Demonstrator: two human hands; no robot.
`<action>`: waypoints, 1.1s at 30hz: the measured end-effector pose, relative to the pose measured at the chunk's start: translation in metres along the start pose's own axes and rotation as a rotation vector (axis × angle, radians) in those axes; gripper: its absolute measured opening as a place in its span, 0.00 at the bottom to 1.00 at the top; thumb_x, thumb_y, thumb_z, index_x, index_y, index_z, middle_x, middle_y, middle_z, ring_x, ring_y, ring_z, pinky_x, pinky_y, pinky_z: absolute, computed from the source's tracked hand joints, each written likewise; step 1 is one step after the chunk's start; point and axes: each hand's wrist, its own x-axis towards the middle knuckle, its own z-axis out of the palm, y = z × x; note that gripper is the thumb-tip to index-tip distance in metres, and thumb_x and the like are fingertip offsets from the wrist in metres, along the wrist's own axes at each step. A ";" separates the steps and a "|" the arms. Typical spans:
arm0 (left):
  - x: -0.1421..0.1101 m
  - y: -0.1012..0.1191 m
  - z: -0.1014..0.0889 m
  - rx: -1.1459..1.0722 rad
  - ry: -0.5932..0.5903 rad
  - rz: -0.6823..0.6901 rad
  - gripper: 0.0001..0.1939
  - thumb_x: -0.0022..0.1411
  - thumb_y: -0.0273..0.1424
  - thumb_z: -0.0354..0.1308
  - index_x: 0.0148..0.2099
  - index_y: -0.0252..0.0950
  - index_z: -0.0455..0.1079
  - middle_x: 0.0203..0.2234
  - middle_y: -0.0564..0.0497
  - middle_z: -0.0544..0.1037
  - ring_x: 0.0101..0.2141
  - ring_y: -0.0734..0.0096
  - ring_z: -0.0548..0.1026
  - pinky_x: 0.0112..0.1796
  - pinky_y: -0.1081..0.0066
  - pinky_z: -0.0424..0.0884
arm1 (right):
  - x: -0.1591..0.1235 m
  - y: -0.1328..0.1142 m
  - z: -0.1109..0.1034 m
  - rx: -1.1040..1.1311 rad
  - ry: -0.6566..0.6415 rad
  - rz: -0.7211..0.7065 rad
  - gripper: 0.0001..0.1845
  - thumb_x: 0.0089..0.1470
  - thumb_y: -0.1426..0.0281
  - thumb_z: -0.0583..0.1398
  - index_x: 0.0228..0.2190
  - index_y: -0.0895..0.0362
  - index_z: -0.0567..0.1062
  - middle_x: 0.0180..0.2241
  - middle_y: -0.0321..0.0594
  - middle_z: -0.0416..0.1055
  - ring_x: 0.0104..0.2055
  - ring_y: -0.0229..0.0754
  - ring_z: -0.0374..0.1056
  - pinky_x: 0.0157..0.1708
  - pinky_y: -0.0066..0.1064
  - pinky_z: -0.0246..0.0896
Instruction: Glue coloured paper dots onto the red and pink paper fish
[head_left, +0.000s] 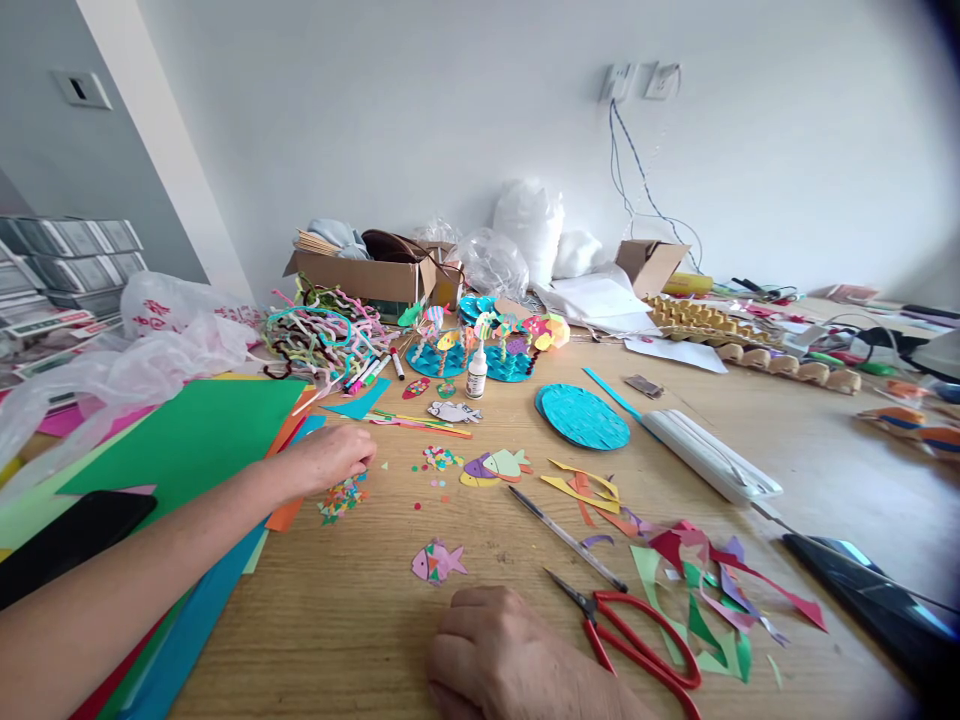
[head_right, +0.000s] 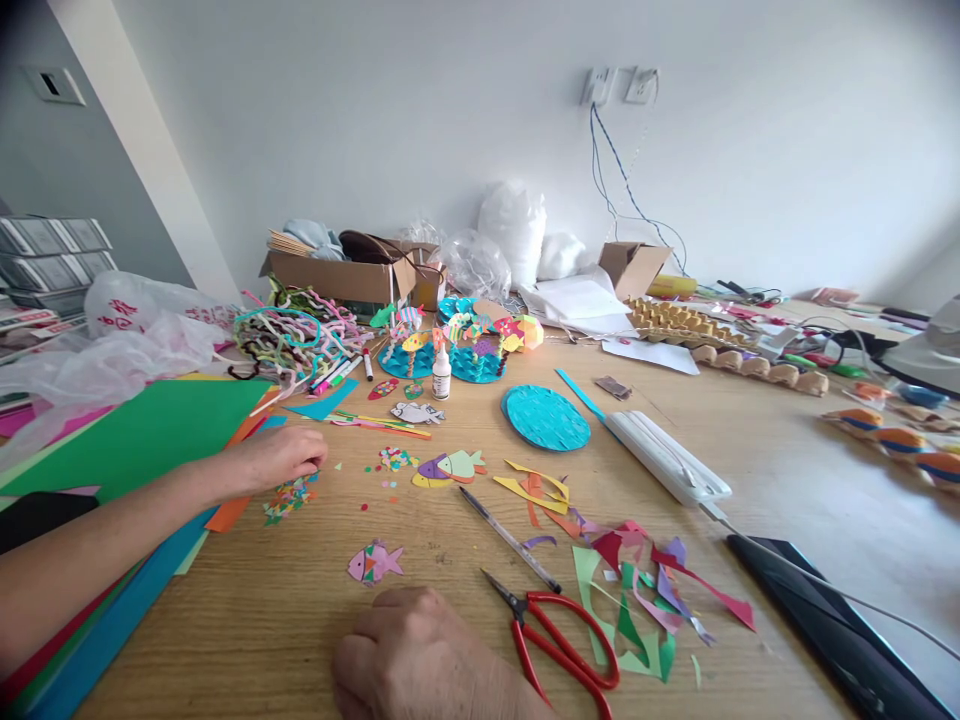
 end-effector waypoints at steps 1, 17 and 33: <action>0.000 -0.001 0.002 0.002 0.004 0.002 0.08 0.53 0.21 0.54 0.26 0.37 0.66 0.26 0.53 0.72 0.31 0.68 0.71 0.31 0.73 0.62 | 0.000 0.000 0.000 0.001 0.000 0.001 0.10 0.54 0.74 0.55 0.22 0.57 0.65 0.23 0.35 0.68 0.25 0.34 0.61 0.25 0.25 0.52; -0.009 0.025 -0.026 -0.165 0.144 -0.072 0.06 0.53 0.25 0.48 0.25 0.37 0.60 0.22 0.56 0.70 0.26 0.72 0.68 0.28 0.75 0.61 | 0.003 -0.001 -0.011 0.327 0.247 0.429 0.07 0.48 0.79 0.54 0.24 0.57 0.68 0.22 0.34 0.68 0.25 0.33 0.61 0.25 0.23 0.52; -0.011 0.104 -0.031 -0.274 0.264 -0.059 0.08 0.54 0.23 0.48 0.24 0.38 0.59 0.21 0.55 0.66 0.23 0.73 0.65 0.24 0.74 0.57 | 0.046 0.032 -0.026 0.587 0.474 0.795 0.02 0.42 0.75 0.58 0.21 0.58 0.68 0.20 0.30 0.63 0.23 0.32 0.57 0.21 0.22 0.49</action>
